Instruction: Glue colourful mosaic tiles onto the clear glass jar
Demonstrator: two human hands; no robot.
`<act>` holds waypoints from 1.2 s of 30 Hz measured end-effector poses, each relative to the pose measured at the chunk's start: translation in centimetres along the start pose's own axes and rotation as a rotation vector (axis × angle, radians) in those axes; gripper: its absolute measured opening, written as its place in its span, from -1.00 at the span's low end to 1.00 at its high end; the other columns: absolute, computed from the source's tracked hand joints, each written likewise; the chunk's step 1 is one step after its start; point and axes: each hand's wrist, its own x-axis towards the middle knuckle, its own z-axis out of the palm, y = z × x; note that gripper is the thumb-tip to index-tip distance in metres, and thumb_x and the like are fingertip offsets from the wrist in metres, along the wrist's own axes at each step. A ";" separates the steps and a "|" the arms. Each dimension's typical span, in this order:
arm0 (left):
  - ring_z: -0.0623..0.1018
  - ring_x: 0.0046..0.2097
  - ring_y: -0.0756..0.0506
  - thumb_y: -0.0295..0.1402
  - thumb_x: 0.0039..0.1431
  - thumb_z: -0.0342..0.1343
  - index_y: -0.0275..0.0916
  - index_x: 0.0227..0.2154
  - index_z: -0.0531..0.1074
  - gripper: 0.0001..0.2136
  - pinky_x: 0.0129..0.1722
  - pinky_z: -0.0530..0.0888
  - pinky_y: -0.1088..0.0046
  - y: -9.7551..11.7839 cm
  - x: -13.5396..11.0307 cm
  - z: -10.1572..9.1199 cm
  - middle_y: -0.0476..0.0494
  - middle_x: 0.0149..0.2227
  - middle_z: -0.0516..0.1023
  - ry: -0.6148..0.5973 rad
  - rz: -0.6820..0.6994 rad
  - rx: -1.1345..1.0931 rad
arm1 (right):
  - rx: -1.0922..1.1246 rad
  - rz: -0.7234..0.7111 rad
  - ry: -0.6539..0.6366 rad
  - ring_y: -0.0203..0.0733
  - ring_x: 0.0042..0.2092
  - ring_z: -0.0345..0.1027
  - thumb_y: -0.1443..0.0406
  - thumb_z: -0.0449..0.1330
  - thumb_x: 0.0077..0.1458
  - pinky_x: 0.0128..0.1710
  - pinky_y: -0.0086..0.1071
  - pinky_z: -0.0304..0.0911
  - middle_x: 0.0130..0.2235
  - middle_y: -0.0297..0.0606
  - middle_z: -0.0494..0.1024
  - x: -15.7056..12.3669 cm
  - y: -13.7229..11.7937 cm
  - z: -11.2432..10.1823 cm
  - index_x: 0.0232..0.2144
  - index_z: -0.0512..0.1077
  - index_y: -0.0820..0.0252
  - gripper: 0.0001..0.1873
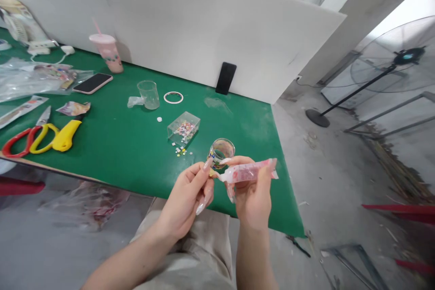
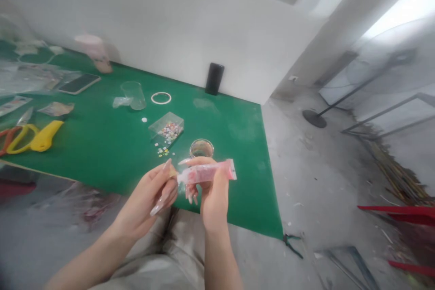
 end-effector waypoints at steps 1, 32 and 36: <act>0.05 -0.74 0.18 -0.10 0.07 0.17 -0.27 -0.56 0.26 -0.64 -0.72 0.03 0.66 0.0 0.0 -0.1 0.19 -0.79 0.18 -0.002 0.000 0.002 | -0.007 0.010 0.033 -0.44 -0.70 0.14 -0.14 -0.08 0.13 -0.76 -0.57 0.03 -0.69 -0.39 0.35 0.0 0.0 0.0 -0.45 0.52 0.21 -0.37; 0.05 -0.76 0.20 -0.11 0.03 0.21 -0.29 -0.58 0.27 -0.64 -0.74 0.02 0.68 -0.1 0.0 -0.1 0.19 -0.81 0.16 0.052 -0.035 0.005 | -0.111 0.070 0.085 -0.43 -0.75 0.15 -0.10 0.07 0.08 -0.79 -0.57 0.07 -0.76 -0.45 0.34 0.0 0.6 -0.2 -0.46 0.49 0.21 -0.50; 0.04 -0.76 0.20 -0.14 0.03 0.22 -0.30 -0.57 0.30 -0.67 -0.74 0.01 0.68 0.0 -0.1 0.0 0.19 -0.81 0.15 0.047 -0.038 0.002 | -0.144 0.051 0.122 -0.44 -0.76 0.16 -0.11 0.07 0.07 -0.80 -0.60 0.07 -0.76 -0.45 0.34 0.2 0.9 -0.3 -0.48 0.49 0.22 -0.48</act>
